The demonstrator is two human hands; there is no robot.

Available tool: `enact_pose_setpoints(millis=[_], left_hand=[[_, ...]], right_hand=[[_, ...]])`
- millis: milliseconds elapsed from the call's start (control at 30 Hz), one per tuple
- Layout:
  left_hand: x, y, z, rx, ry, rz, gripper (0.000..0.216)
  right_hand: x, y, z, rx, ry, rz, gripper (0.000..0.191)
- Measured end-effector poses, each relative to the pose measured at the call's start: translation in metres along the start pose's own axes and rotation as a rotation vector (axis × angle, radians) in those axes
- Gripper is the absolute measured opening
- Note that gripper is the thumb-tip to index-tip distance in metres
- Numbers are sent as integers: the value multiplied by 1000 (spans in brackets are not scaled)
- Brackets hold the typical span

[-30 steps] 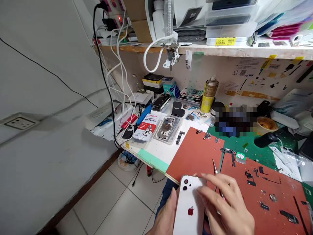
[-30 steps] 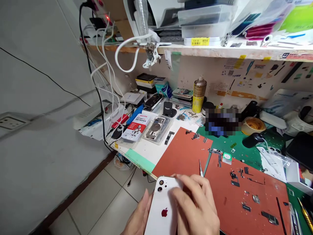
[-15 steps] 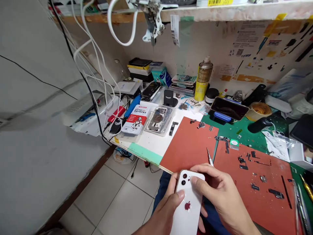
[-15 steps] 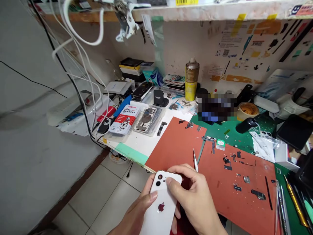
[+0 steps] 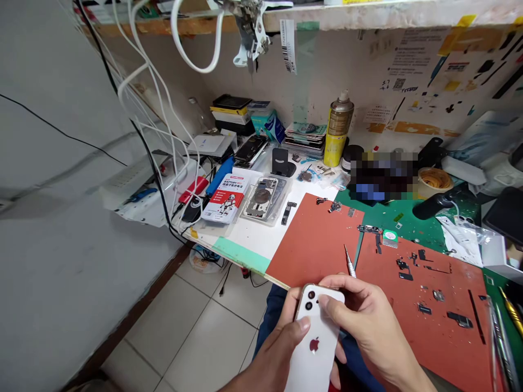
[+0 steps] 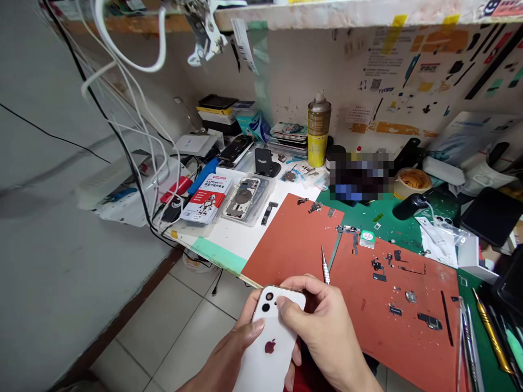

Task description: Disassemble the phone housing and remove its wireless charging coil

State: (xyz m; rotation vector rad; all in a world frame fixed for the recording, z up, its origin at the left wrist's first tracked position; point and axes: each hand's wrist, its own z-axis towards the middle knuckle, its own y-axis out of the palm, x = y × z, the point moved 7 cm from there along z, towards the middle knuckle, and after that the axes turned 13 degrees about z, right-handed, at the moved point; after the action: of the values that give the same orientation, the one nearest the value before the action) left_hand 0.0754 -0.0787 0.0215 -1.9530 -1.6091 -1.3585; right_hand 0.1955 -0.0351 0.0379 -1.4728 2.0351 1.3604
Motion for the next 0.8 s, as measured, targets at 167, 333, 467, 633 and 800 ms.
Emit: enact_pose_setpoints(millis=[167, 333, 467, 633, 800], left_hand=[[0, 1, -1, -8, 0, -19, 53], [-1, 1, -1, -7, -16, -44, 51], [4, 3, 0, -16, 3, -65, 50], [8, 4, 0, -21, -8, -46, 58], [17, -21, 1, 273, 159, 377, 49]], right_hand=[[-1, 0, 1, -11, -4, -5, 41], [1, 0, 1, -18, 7, -4, 43], [-1, 1, 1, -12, 4, -18, 44], [-14, -6, -3, 75, -123, -93, 42], [-32, -24, -43, 477, -738, -372, 25]])
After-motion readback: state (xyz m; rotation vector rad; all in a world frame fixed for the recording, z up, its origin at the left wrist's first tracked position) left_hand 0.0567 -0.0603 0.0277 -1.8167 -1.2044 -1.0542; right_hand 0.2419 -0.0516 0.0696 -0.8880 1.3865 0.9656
